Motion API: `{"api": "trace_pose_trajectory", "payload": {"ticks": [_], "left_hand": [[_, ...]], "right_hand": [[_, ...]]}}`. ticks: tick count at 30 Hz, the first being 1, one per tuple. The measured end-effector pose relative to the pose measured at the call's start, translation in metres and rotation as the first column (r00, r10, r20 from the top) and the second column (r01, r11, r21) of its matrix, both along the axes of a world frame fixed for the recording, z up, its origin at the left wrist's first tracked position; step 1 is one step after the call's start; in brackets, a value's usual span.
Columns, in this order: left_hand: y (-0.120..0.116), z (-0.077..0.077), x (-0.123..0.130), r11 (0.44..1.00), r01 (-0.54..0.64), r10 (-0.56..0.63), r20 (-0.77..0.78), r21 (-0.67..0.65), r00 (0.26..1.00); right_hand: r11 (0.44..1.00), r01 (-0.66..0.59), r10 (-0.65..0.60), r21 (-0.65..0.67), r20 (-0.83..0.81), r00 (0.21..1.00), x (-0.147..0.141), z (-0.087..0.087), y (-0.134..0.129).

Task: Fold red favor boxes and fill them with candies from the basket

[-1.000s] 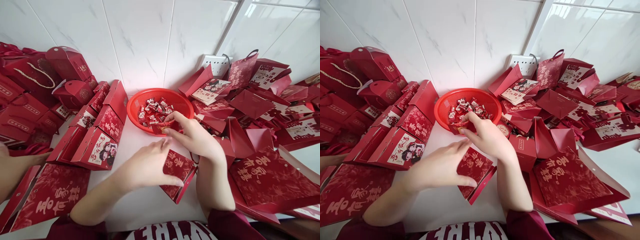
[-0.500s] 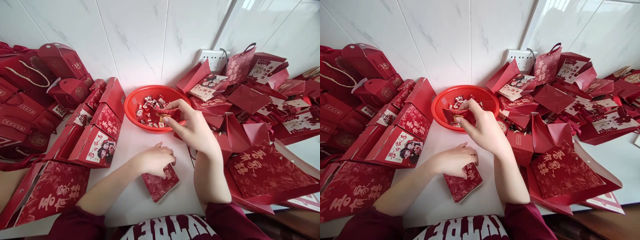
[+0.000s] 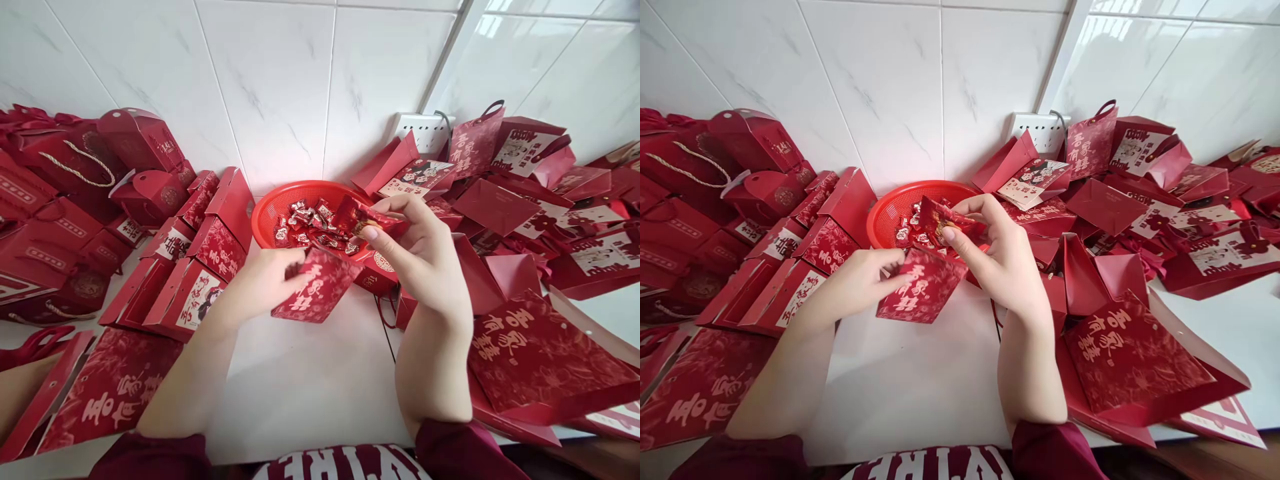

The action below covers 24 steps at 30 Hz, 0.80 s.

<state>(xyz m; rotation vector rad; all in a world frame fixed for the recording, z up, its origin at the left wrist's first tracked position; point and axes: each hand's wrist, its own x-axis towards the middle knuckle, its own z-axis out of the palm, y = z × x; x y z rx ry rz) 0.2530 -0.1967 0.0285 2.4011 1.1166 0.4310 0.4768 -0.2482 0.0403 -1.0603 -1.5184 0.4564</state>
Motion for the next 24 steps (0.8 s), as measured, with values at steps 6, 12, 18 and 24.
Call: {"api": "trace_pose_trajectory", "payload": {"ticks": [6, 12, 18, 24], "left_hand": [[0.019, -0.010, 0.002, 0.984, -0.071, 0.077, 0.031, -0.163, 0.997], [0.028, -0.008, -0.014, 0.979, -0.060, 0.033, -0.138, -0.195, 0.990], [0.033, -0.010, -0.022, 0.982, 0.004, -0.062, -0.301, -0.191, 0.952], [0.029, 0.000, -0.024, 0.939, 0.071, -0.165, -0.258, -0.337, 0.952]], "right_hand": [[0.958, -0.135, 0.227, -0.252, 0.386, 0.894, 0.003, -0.002, 0.006], [0.820, -0.218, 0.536, -0.529, 0.576, 0.617, -0.007, -0.004, 0.003], [0.885, -0.219, 0.411, -0.411, 0.469, 0.782, -0.010, -0.006, 0.005], [0.878, -0.172, 0.362, -0.447, 0.384, 0.849, -0.013, -0.009, 0.013]]}}
